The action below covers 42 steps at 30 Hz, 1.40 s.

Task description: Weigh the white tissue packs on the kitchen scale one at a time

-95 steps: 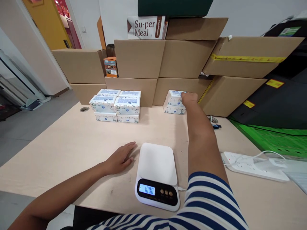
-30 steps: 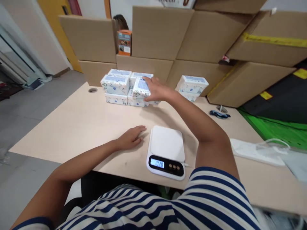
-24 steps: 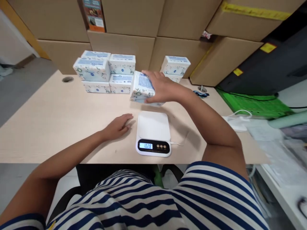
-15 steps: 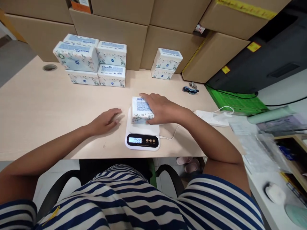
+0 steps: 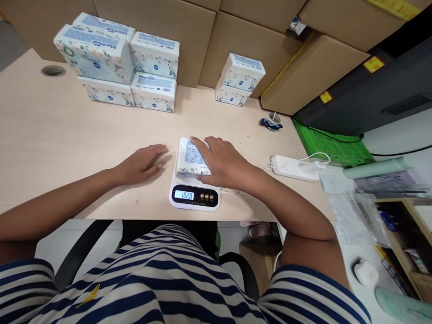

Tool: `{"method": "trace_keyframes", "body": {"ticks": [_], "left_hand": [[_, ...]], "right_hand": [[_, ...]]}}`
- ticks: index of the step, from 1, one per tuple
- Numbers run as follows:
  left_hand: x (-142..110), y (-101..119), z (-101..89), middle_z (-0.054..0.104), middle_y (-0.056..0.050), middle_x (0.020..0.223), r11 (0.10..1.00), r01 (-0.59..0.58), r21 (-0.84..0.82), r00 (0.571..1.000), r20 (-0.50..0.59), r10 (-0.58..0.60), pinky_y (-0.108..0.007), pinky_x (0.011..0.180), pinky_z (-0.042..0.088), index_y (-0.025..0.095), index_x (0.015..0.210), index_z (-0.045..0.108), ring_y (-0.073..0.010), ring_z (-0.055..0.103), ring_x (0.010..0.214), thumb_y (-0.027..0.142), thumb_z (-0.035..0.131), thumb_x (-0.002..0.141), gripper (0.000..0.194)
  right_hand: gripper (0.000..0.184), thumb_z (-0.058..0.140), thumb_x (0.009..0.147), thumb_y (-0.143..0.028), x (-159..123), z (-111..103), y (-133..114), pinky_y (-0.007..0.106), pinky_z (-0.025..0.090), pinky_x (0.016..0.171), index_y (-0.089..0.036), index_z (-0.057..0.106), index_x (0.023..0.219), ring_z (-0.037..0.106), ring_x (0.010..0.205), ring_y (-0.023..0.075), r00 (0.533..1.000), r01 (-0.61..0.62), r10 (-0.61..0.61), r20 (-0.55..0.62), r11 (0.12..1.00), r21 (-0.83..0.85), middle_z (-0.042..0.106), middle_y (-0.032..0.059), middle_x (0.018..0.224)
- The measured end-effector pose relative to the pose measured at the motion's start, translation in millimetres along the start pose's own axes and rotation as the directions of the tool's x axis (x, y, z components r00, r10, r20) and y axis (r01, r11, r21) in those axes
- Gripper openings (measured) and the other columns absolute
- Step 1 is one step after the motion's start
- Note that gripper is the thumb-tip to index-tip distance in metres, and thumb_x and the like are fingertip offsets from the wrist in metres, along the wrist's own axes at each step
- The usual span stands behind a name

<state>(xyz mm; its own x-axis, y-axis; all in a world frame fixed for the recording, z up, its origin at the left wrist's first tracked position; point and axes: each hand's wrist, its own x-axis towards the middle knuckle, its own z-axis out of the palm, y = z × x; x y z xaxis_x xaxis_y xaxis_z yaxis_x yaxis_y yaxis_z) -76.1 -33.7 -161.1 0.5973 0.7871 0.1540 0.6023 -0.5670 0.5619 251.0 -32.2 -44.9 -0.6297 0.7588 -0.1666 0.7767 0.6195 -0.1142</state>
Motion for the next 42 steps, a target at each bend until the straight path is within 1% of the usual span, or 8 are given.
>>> {"method": "trace_keyframes", "body": {"ticks": [11, 17, 21, 23, 28, 31, 36, 42], "left_hand": [[0.4, 0.6, -1.3, 0.055, -0.018, 0.178, 0.999, -0.008, 0.035, 1.0, 0.011, 0.007, -0.069, 0.137, 0.047, 0.02, 0.166, 0.054, -0.0404, 0.053, 0.166, 0.049, 0.054, 0.111, 0.062], [3.0, 1.6, -3.9, 0.057, -0.018, 0.176, 0.998, -0.006, 0.065, 1.0, -0.011, 0.007, -0.069, 0.135, 0.049, 0.02, 0.166, 0.055, -0.0395, 0.054, 0.165, 0.056, 0.049, 0.115, 0.062], [3.7, 0.4, -8.2, 0.058, -0.017, 0.175, 0.998, -0.002, 0.059, 1.0, -0.011, 0.003, -0.067, 0.137, 0.048, 0.02, 0.166, 0.053, -0.0389, 0.053, 0.165, 0.07, 0.037, 0.117, 0.071], [3.1, -1.4, -9.8, 0.055, -0.017, 0.177, 1.0, -0.002, 0.03, 1.0, -0.009, 0.003, -0.068, 0.138, 0.045, 0.021, 0.168, 0.048, -0.0404, 0.052, 0.165, 0.078, 0.037, 0.116, 0.078], [8.3, 11.2, 0.3, 0.032, -0.021, 0.188, 0.987, -0.016, -0.162, 1.0, 0.013, 0.018, -0.071, 0.135, 0.044, 0.029, 0.181, 0.014, -0.0461, 0.044, 0.169, 0.103, 0.062, 0.09, 0.127], [25.4, 30.4, 12.0, 0.033, -0.019, 0.186, 0.965, -0.058, -0.258, 0.998, -0.017, 0.055, -0.072, 0.129, 0.047, 0.034, 0.182, 0.005, -0.0463, 0.04, 0.171, 0.108, 0.061, 0.084, 0.135], [79.6, 49.0, -4.1, 0.061, -0.019, 0.166, 0.918, 0.014, -0.395, 0.981, -0.174, -0.089, -0.061, 0.123, 0.057, 0.025, 0.171, 0.04, -0.044, 0.06, 0.154, 0.112, 0.043, 0.088, 0.12], [120.5, 65.9, -38.6, 0.088, -0.011, 0.112, 0.797, 0.322, -0.512, 0.943, 0.247, -0.222, -0.047, 0.107, 0.065, 0.027, 0.157, 0.068, -0.0372, 0.08, 0.118, 0.103, 0.014, 0.098, 0.11]], "right_hand": [[0.119, 0.051, 0.091, -0.1, -32.3, -1.2, 48.3, 0.077, 0.025, 0.145, -0.035, 0.019, 0.185, 0.017, 0.182, 0.0482, 0.955, -0.073, 0.16, -0.25, 0.943, 0.324, 0.022, 0.0095, 0.195], [0.09, 0.035, 0.105, -0.082, -26.7, 50.8, 119.8, 0.079, 0.01, 0.144, -0.038, 0.026, 0.184, 0.006, 0.182, 0.0509, 0.507, -0.288, 0.506, -0.698, 0.863, 0.416, 0.019, 0.007, 0.196], [0.088, 0.039, 0.106, -0.078, -28.4, 76.4, 137.0, 0.079, 0.014, 0.142, -0.036, 0.029, 0.182, 0.003, 0.181, 0.0517, 0.443, -0.27, 0.549, -0.709, 0.836, 0.478, 0.013, 0.0049, 0.197], [0.085, 0.044, 0.105, -0.079, -34.2, 75.2, 135.4, 0.071, 0.034, 0.14, -0.038, 0.034, 0.179, 0.02, 0.179, 0.0455, 0.486, -0.186, 0.574, -0.658, 0.804, 0.564, 0.016, 0.0054, 0.196], [0.13, 0.071, 0.08, -0.096, -43.5, 55.7, 115.3, 0.071, 0.052, 0.128, -0.039, 0.017, 0.184, 0.044, 0.17, 0.0451, 0.989, 0.008, 0.109, -0.096, 0.62, 0.785, 0.038, 0.0101, 0.189], [0.151, 0.087, 0.067, -0.092, -40.8, 51.9, 94.7, 0.072, 0.05, 0.13, -0.034, 0.013, 0.185, 0.045, 0.17, 0.046, 1.0, 0.012, -0.02, 0.001, 0.65, 0.76, 0.045, 0.0147, 0.184], [0.138, 0.08, 0.064, -0.104, -24.0, 68.1, 76.3, 0.065, 0.043, 0.14, -0.031, 0.043, 0.175, 0.045, 0.171, 0.0455, 0.908, 0.101, 0.276, -0.316, 0.587, 0.803, 0.053, 0.0156, 0.178], [0.111, 0.029, 0.085, -0.113, -8.7, 77.6, 92.2, 0.06, 0.073, 0.1, -0.039, 0.056, 0.163, 0.078, 0.132, 0.041, 0.864, 0.206, 0.424, -0.272, 0.195, 0.959, 0.078, 0.0093, 0.144]]}}
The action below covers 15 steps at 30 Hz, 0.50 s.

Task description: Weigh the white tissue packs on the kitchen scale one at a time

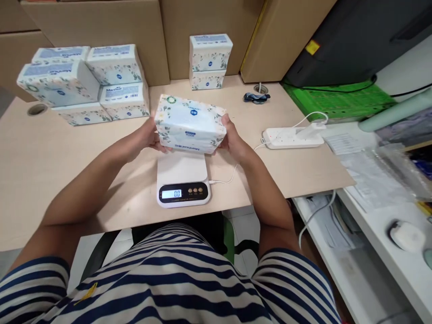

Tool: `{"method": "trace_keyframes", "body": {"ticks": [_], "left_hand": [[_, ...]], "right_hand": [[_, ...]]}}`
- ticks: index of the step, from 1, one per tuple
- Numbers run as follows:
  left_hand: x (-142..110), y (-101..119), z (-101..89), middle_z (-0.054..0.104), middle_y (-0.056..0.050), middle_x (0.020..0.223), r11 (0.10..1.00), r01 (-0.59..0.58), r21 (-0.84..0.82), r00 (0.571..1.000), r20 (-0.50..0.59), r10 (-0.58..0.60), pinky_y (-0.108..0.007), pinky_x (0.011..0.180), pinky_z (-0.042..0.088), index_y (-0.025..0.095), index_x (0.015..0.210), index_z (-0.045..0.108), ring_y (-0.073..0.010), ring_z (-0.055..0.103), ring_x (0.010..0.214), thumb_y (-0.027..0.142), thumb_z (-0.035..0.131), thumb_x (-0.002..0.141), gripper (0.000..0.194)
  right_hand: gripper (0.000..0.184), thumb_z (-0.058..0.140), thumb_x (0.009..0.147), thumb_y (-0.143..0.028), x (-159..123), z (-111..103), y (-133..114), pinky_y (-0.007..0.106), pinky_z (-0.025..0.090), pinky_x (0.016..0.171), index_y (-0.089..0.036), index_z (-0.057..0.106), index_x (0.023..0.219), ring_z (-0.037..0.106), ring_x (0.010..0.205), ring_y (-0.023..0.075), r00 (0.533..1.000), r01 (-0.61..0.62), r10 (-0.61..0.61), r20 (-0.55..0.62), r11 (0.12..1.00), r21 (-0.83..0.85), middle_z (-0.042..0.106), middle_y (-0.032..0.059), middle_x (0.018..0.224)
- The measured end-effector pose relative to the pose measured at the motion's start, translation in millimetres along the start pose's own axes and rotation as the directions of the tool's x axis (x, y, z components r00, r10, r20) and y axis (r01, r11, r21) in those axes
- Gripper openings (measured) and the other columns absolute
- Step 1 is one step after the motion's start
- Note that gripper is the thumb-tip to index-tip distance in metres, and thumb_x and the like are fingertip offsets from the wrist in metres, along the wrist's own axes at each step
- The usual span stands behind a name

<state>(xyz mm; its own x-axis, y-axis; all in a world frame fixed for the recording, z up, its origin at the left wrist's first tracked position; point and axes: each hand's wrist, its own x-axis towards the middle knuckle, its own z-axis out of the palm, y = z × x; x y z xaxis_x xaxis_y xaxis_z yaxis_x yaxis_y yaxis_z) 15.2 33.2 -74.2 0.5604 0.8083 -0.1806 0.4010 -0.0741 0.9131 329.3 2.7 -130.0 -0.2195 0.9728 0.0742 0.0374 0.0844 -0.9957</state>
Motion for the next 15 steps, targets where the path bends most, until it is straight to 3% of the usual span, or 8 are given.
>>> {"method": "trace_keyframes", "body": {"ticks": [2, 4, 7, 9, 11, 13, 15], "left_hand": [[-0.3, 5.2, 2.4, 0.089, -0.011, 0.107, 1.0, 0.028, -0.002, 0.998, 0.048, -0.028, -0.045, 0.104, 0.066, 0.026, 0.156, 0.071, -0.0353, 0.082, 0.109, 0.101, 0.018, 0.098, 0.109], [-3.1, 8.4, 5.0, 0.089, -0.012, 0.108, 0.999, 0.041, 0.012, 0.997, 0.066, -0.041, -0.044, 0.102, 0.067, 0.026, 0.156, 0.071, -0.0344, 0.083, 0.106, 0.099, 0.02, 0.099, 0.106], [-10.0, 13.9, 2.6, 0.089, -0.014, 0.119, 0.999, 0.024, 0.026, 0.998, 0.06, -0.025, -0.045, 0.101, 0.067, 0.027, 0.163, 0.066, -0.036, 0.082, 0.115, 0.097, 0.023, 0.1, 0.104], [-15.3, 17.5, -3.4, 0.084, -0.014, 0.136, 0.999, -0.04, 0.019, 0.997, 0.059, 0.039, -0.048, 0.108, 0.066, 0.031, 0.168, 0.061, -0.039, 0.076, 0.134, 0.097, 0.023, 0.102, 0.1], [-20.3, 18.6, -9.9, 0.075, -0.011, 0.157, 0.988, -0.154, 0.014, 0.986, 0.06, 0.153, -0.054, 0.12, 0.061, 0.036, 0.171, 0.055, -0.0426, 0.06, 0.158, 0.098, 0.022, 0.104, 0.097], [-24.0, 16.0, -13.1, 0.064, -0.007, 0.171, 0.964, -0.264, 0.028, 0.963, 0.061, 0.262, -0.059, 0.131, 0.051, 0.041, 0.174, 0.049, -0.0449, 0.041, 0.173, 0.101, 0.02, 0.102, 0.098], [-26.5, 10.4, -11.4, 0.055, -0.003, 0.179, 0.954, -0.293, 0.059, 0.954, 0.081, 0.288, -0.061, 0.139, 0.043, 0.044, 0.177, 0.043, -0.0437, 0.025, 0.18, 0.102, 0.014, 0.101, 0.1]], "right_hand": [[0.11, 0.027, 0.089, -0.111, 0.1, -4.5, -2.6, 0.056, 0.075, 0.084, -0.037, 0.054, 0.166, 0.084, 0.11, 0.0373, 0.995, -0.054, 0.052, 0.081, 0.998, 0.016, 0.083, 0.0091, 0.124], [0.11, 0.028, 0.091, -0.109, -1.1, -6.9, -4.8, 0.054, 0.074, 0.079, -0.035, 0.053, 0.168, 0.084, 0.1, 0.035, 0.989, -0.068, 0.066, 0.13, 0.998, 0.007, 0.083, 0.0091, 0.112], [0.11, 0.034, 0.089, -0.11, -2.5, -7.1, -4.1, 0.057, 0.074, 0.092, -0.034, 0.057, 0.165, 0.082, 0.116, 0.0381, 0.996, -0.025, 0.028, 0.09, 0.999, -0.037, 0.082, 0.0108, 0.124], [0.116, 0.051, 0.077, -0.114, -4.0, -7.1, -2.5, 0.06, 0.068, 0.11, -0.036, 0.058, 0.163, 0.073, 0.141, 0.0425, 0.994, 0.11, -0.108, 0.02, 0.986, -0.128, 0.076, 0.0109, 0.146], [0.126, 0.074, 0.062, -0.111, -6.9, -7.8, -1.6, 0.063, 0.06, 0.123, -0.04, 0.057, 0.165, 0.058, 0.159, 0.0455, 0.964, 0.257, -0.264, 0.013, 0.927, -0.271, 0.065, 0.0089, 0.163], [0.127, 0.091, 0.057, -0.099, -11.0, -9.0, -1.9, 0.064, 0.058, 0.127, -0.043, 0.057, 0.166, 0.053, 0.163, 0.0456, 0.94, 0.336, -0.332, 0.079, 0.864, -0.374, 0.061, 0.0065, 0.167], [0.114, 0.098, 0.061, -0.088, -14.7, -10.3, -2.3, 0.062, 0.061, 0.122, -0.045, 0.064, 0.161, 0.06, 0.154, 0.0429, 0.937, 0.35, -0.319, 0.144, 0.846, -0.402, 0.066, 0.0051, 0.162]]}}
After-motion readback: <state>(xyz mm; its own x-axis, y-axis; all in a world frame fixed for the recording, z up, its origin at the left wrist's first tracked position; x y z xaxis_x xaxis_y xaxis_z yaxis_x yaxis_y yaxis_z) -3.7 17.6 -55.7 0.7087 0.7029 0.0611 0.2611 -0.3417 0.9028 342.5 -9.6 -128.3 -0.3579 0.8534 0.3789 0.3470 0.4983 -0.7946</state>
